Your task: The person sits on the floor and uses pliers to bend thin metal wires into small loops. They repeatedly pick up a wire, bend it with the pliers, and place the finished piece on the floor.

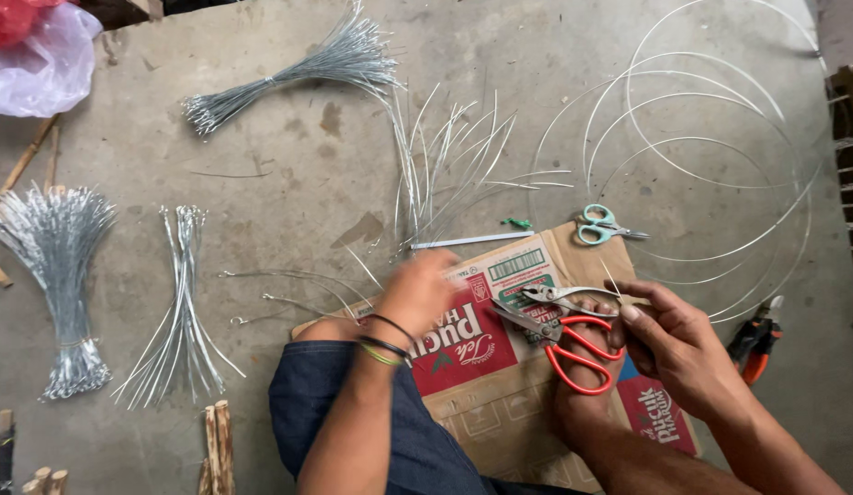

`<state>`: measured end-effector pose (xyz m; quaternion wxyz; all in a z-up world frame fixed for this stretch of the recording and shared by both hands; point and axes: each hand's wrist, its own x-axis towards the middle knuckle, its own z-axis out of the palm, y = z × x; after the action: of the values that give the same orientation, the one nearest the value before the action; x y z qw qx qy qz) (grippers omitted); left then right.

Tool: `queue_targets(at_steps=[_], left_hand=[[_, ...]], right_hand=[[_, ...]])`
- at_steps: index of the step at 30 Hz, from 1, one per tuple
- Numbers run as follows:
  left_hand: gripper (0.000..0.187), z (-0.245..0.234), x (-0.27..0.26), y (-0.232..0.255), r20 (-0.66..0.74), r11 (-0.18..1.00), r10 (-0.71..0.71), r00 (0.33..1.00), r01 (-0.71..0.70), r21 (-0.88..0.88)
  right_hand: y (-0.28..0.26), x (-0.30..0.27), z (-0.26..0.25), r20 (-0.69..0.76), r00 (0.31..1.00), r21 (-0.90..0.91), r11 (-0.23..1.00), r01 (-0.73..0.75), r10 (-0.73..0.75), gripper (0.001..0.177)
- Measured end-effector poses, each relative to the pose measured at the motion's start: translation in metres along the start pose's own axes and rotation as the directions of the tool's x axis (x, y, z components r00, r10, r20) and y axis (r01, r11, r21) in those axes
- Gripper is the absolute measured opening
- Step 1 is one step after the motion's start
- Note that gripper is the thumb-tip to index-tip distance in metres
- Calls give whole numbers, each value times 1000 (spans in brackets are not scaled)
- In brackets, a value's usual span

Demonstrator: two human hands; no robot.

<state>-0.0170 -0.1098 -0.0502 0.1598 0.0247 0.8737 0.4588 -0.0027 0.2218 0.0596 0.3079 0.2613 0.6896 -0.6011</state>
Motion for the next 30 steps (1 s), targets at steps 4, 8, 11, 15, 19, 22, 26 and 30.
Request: queue_targets(at_steps=[4, 8, 11, 15, 19, 22, 26, 30], left_hand=[[13, -72, -13, -42, -189, 956, -214, 958, 245, 163], [12, -69, -25, -64, 101, 901, -421, 902, 402, 167], [16, -55, -26, -74, 216, 849, -520, 826, 474, 233], [20, -45, -19, -88, 205, 832, -547, 811, 502, 235], [31, -44, -19, -112, 98, 828, -541, 835, 508, 237], [27, -40, -18, -123, 172, 804, -559, 811, 479, 352], [27, -31, -23, -113, 56, 737, -608, 792, 537, 410], [26, -28, -28, -92, -328, 799, -240, 914, 378, 468]], right_hand=[[11, 1, 5, 40, 999, 15, 1000, -23, 23, 26], [17, 1, 5, 34, 999, -100, 995, -11, 15, 25], [19, 2, 3, 40, 999, -128, 992, 6, -1, 26], [21, 2, 2, 46, 999, -121, 993, -7, 12, 27], [22, 4, 0, 36, 999, -121, 992, -19, 24, 27], [20, 5, 3, 34, 999, -102, 995, -15, 18, 25], [14, 9, 10, 78, 997, -23, 1000, -20, 21, 24], [13, 14, 16, 121, 992, -34, 999, 35, -30, 24]])
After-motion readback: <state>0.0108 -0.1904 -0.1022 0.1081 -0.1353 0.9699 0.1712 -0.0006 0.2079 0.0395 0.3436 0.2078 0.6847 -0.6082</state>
